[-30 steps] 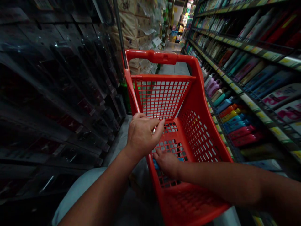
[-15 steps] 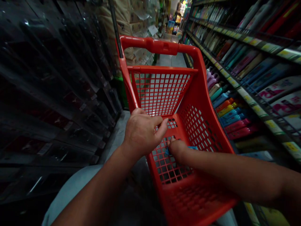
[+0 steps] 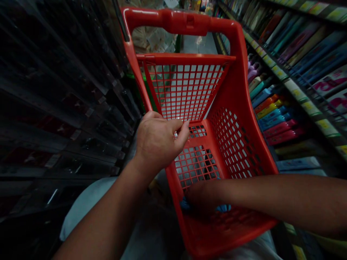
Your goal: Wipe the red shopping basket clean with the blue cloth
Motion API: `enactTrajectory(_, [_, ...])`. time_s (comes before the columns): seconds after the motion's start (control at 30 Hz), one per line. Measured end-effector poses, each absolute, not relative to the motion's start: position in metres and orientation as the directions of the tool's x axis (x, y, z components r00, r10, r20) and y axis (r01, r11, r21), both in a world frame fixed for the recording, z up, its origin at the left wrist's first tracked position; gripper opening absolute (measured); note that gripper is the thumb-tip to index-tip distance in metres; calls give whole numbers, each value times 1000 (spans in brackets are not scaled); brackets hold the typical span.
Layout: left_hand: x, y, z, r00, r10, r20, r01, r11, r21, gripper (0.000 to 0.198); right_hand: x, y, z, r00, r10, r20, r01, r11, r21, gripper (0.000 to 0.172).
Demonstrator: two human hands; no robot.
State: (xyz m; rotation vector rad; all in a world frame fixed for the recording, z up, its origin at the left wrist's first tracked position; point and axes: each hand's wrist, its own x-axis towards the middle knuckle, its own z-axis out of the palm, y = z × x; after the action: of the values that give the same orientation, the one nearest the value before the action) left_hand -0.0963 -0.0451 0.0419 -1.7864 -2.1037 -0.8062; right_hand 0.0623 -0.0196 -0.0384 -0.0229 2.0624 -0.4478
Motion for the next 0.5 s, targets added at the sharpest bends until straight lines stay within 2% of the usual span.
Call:
enactTrajectory(0.17, [-95,-47,43,-222,834,506,950,68,305,48,50,-11,13,-586,-225,-779,259,858,-442,18])
enactTrajectory(0.3, [-96,-47,44,-224,829,513,943,52,328,49,59,1,53,-591,-386,-708,300,709,-638,21])
enactTrajectory(0.37, [-96,-48,44,-221,826,519,942,43,332,50,67,3,63,-591,-374,-715,270,744,-612,22])
enactTrajectory(0.43, [-96,-50,45,-196,839,507,942,17,336,51,78,3,60,-587,-310,-747,228,822,-521,22])
enactTrajectory(0.5, [-97,-52,44,-150,866,477,940,-24,340,50,92,6,44,-560,-293,-775,187,867,-463,14])
